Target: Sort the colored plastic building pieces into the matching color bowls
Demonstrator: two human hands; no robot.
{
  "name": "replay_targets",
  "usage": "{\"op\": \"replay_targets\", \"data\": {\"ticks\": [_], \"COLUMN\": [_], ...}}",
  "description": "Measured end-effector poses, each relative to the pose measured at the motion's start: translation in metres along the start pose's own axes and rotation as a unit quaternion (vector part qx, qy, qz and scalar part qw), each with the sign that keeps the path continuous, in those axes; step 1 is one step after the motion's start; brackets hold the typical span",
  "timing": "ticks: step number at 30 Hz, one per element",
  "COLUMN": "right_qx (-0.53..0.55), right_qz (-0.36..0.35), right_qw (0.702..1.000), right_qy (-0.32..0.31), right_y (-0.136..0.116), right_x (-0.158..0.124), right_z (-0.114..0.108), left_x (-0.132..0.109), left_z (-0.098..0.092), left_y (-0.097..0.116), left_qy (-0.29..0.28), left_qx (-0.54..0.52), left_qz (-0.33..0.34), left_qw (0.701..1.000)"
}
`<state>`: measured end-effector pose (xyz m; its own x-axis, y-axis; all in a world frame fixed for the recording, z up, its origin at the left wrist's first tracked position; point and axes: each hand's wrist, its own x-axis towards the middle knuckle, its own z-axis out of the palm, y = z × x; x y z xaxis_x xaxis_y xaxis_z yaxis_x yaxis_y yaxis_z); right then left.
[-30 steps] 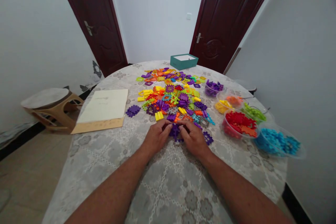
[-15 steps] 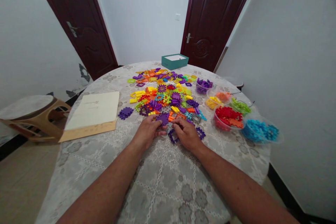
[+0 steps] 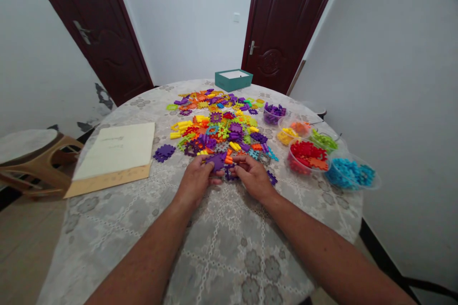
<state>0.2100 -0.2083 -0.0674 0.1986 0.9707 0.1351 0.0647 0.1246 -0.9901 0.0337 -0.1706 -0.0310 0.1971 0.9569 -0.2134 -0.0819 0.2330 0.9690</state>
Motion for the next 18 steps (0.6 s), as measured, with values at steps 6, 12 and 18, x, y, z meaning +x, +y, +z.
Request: {"op": "replay_targets", "data": {"ticks": [6, 12, 18], "right_qx": [0.007, -0.058, -0.129], "right_qz": [-0.021, -0.059, -0.126], "right_qw": [0.999, 0.993, 0.982], "right_qy": [0.033, 0.085, 0.055], "right_y": [-0.01, -0.017, -0.016], "right_x": [-0.001, -0.001, -0.01], "right_z": [-0.004, -0.012, -0.01], "left_x": [0.003, 0.004, 0.003], "left_z": [-0.005, -0.007, -0.007], "left_y": [0.0, 0.001, 0.0], "left_qy": [0.002, -0.02, -0.05], "left_qx": [-0.038, -0.104, -0.119], "left_qz": [-0.02, -0.039, -0.049], "left_qw": [0.999, 0.994, 0.99]}}
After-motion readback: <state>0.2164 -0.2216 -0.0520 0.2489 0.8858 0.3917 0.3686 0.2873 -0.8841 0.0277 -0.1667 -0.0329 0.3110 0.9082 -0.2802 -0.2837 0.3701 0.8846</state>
